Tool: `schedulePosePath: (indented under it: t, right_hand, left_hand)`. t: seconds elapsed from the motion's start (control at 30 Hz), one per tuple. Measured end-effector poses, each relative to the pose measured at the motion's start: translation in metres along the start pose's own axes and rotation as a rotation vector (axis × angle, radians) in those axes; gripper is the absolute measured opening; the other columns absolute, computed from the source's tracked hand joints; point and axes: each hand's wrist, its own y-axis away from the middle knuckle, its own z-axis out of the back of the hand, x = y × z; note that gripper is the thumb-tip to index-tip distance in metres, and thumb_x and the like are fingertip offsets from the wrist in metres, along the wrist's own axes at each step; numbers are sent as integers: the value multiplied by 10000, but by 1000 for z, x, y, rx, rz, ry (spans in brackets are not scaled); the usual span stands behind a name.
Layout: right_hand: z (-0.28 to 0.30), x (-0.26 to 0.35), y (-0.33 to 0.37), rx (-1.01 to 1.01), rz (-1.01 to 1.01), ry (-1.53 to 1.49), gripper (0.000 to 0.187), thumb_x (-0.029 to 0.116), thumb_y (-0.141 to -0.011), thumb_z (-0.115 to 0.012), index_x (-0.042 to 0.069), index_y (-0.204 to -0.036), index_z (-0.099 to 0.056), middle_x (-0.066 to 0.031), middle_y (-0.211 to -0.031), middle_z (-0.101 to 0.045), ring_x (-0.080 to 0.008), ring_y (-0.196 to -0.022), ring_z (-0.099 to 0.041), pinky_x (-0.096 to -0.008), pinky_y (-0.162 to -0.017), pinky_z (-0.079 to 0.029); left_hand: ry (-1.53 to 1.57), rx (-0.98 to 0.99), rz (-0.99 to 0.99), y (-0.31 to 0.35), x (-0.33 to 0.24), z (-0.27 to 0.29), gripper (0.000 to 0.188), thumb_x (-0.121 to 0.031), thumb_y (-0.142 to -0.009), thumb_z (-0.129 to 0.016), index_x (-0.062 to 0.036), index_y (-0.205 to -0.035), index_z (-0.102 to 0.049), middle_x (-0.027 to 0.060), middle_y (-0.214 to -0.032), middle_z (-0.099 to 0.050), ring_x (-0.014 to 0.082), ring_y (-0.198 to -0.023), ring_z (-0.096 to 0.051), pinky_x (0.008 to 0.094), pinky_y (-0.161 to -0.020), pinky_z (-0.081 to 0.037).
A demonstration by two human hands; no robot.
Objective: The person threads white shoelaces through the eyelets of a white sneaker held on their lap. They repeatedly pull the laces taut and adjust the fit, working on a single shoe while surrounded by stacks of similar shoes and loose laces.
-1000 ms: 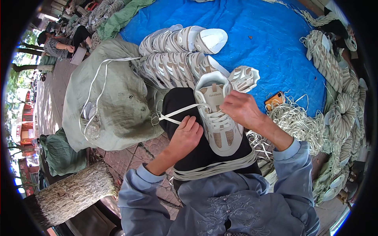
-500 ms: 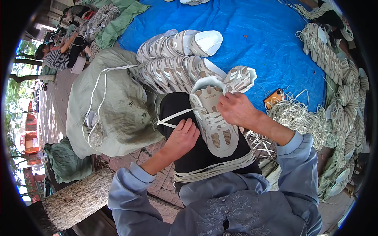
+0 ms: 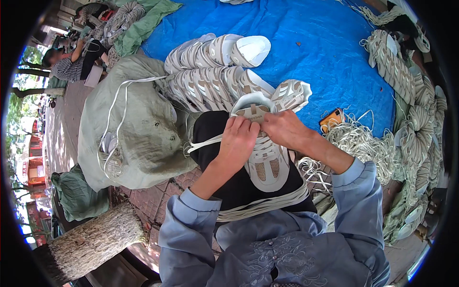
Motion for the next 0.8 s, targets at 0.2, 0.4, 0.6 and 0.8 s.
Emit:
schedulePosePath:
  t: [0.2, 0.4, 0.6, 0.8]
  right_hand:
    - [-7, 0, 5, -62, -61, -23, 50, 65, -659, -531, 32, -636, -562, -103, -659, -548, -255, -568, -596, -355, -473, -477]
    - [-12, 9, 4, -95, -71, -37, 48, 66, -651, -545, 35, -617, -559, -102, -662, -551, -261, -570, -592, -352, -478, -474]
    - [-16, 7, 1, 54, -60, -334, 43, 76, -668, -561, 49, -636, -572, -92, -705, -573, -280, -613, -586, -381, -528, -467]
    - [-15, 15, 9, -164, -117, -280, 37, 68, -659, -569, 44, -653, -541, -92, -663, -544, -270, -576, -582, -361, -488, -470]
  left_hand:
    - [-23, -8, 99, 2, -9, -5, 157, -30, -604, -574, -49, -756, -540, 59, -735, -506, 224, -806, -501, 329, -683, -392]
    - [-65, 13, 80, 10, -7, -4, 129, -74, -602, -553, -61, -728, -529, 47, -706, -470, 199, -773, -480, 314, -618, -373]
    - [-160, -27, 22, 18, -7, -4, 110, -85, -603, -546, -61, -696, -492, 42, -681, -449, 185, -748, -466, 309, -578, -363]
    - [-27, -37, 125, 18, -4, -2, 182, -16, -584, -601, -53, -747, -529, 55, -704, -507, 203, -762, -506, 314, -615, -394]
